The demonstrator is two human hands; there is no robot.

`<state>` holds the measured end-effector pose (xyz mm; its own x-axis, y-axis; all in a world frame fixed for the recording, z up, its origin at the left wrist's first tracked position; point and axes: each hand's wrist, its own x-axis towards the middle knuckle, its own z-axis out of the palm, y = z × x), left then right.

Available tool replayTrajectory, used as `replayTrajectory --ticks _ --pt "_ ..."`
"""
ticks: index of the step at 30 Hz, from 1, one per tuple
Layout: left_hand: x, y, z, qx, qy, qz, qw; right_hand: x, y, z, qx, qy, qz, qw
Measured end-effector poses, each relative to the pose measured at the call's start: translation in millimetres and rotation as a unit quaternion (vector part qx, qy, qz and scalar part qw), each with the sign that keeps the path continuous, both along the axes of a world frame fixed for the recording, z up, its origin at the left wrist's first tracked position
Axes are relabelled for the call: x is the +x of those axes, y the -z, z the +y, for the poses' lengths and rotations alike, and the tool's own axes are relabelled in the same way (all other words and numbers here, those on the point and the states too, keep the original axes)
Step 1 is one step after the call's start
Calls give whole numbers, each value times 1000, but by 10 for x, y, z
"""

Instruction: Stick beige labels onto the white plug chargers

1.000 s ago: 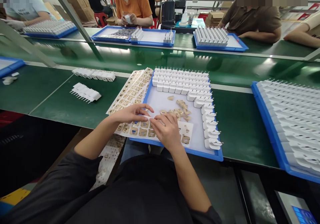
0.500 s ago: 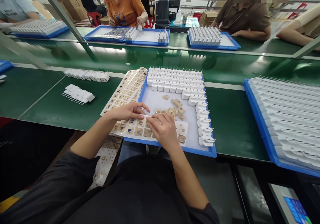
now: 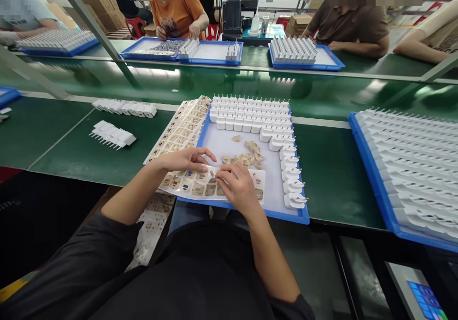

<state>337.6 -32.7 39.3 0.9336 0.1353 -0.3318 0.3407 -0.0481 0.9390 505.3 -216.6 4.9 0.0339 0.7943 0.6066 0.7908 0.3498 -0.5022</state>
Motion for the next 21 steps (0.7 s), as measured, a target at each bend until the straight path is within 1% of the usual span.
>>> replayTrajectory --ticks 4,8,14,17,19,21 --pt "9 -17 -24 3 33 -5 999 -62 -13 22 -7 -11 34 999" --pt "-4 5 -26 1 35 -4 999 -80 -9 29 -30 -15 34 999" --pt "-32 65 2 -19 35 -8 999 42 -11 -40 -79 -23 49 995" --pt "-27 67 1 -19 39 -13 999 110 -31 -62 -90 -34 50 994" --pt "-19 48 -11 -8 37 -15 999 144 -49 -60 -89 -30 35 995" --pt "-11 22 -27 19 33 -16 999 162 -68 -53 -72 -6 8 997"
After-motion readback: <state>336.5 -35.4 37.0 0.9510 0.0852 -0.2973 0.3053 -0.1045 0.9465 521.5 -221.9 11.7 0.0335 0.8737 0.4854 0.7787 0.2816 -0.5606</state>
